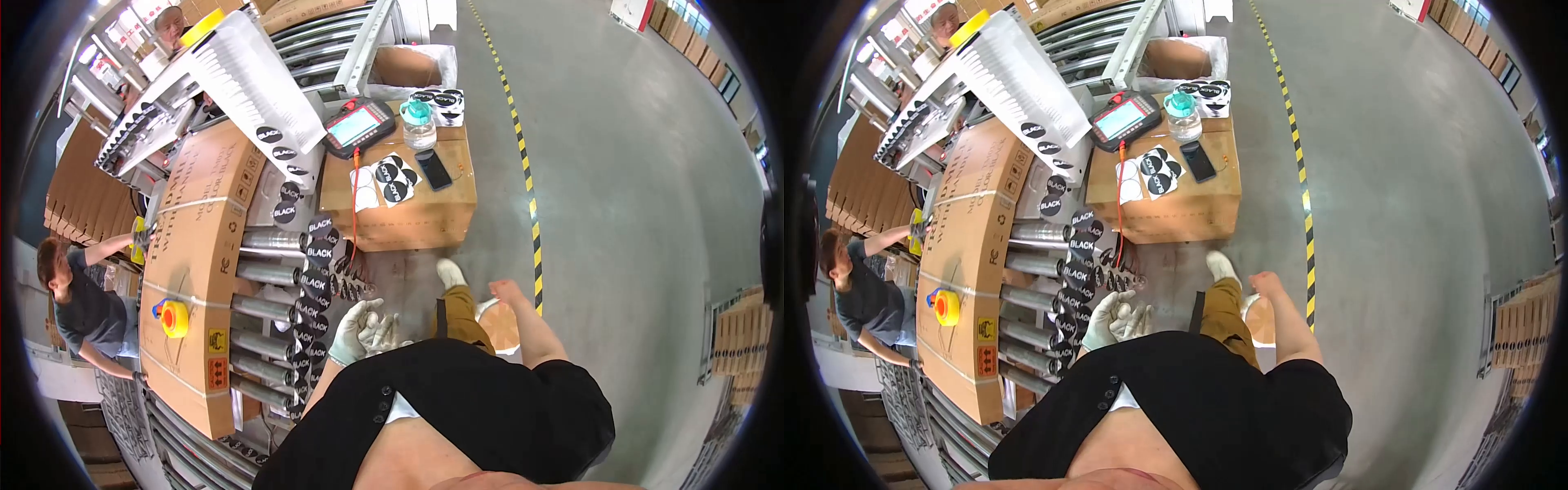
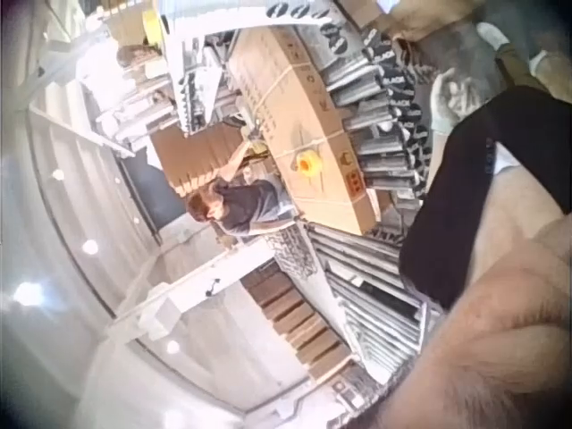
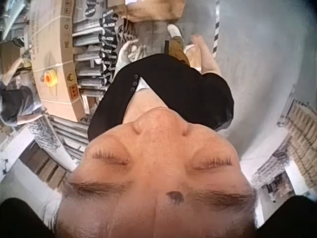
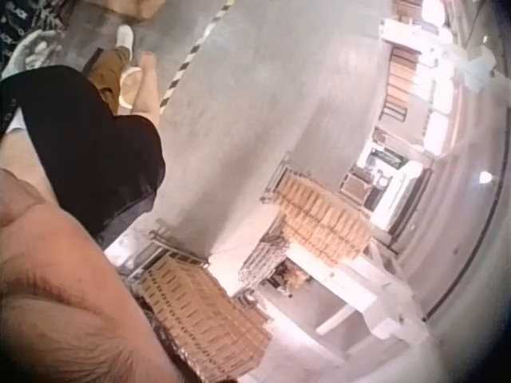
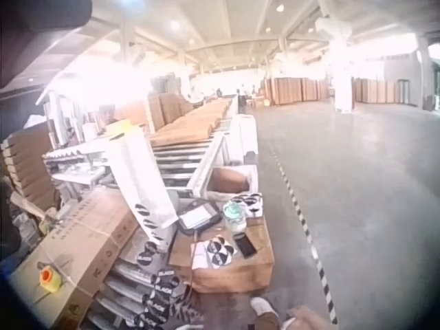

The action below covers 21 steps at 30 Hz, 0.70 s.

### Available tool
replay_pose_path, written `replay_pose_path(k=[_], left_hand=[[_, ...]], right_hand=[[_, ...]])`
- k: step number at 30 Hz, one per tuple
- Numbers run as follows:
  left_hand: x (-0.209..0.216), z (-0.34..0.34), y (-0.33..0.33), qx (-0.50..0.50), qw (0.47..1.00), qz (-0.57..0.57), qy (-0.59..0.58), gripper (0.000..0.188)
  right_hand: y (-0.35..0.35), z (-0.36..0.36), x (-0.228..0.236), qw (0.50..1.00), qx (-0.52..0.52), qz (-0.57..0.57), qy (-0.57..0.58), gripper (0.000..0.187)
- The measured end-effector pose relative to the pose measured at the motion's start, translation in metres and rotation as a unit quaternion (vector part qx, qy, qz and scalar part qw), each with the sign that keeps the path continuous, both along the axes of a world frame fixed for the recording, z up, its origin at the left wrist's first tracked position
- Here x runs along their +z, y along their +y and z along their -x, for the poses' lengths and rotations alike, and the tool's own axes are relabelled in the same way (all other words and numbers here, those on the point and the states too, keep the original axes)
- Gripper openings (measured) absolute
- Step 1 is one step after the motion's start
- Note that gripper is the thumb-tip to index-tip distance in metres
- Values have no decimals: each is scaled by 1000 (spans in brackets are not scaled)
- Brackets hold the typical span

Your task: Apply labels to a cardboard box and seal it using a handheld tape dispenser on a conveyor line.

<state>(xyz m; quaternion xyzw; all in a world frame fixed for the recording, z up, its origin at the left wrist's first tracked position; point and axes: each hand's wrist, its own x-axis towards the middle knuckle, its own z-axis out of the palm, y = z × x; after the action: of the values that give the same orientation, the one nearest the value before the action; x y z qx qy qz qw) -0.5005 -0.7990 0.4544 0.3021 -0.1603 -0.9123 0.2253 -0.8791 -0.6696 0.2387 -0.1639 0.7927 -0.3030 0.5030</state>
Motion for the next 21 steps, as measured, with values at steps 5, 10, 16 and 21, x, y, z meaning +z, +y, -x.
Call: replay_pose_path(k=[5, 10, 16, 21], left_hand=[[-22, 67, -73, 74, 994, -33, -74, 38], [4, 162, -125, 147, 982, -74, -98, 38], [-16, 204, -176, 149, 967, -142, -151, 40], [-45, 225, -182, 223, 929, -181, -232, 39]], right_hand=[[-147, 128, -1, 993, -69, 93, 25, 25], [-329, 245, 29, 982, -101, 161, -22, 28], [-492, 334, 20, 966, -164, 174, -97, 52], [-585, 356, 9, 945, -185, 213, -162, 50]])
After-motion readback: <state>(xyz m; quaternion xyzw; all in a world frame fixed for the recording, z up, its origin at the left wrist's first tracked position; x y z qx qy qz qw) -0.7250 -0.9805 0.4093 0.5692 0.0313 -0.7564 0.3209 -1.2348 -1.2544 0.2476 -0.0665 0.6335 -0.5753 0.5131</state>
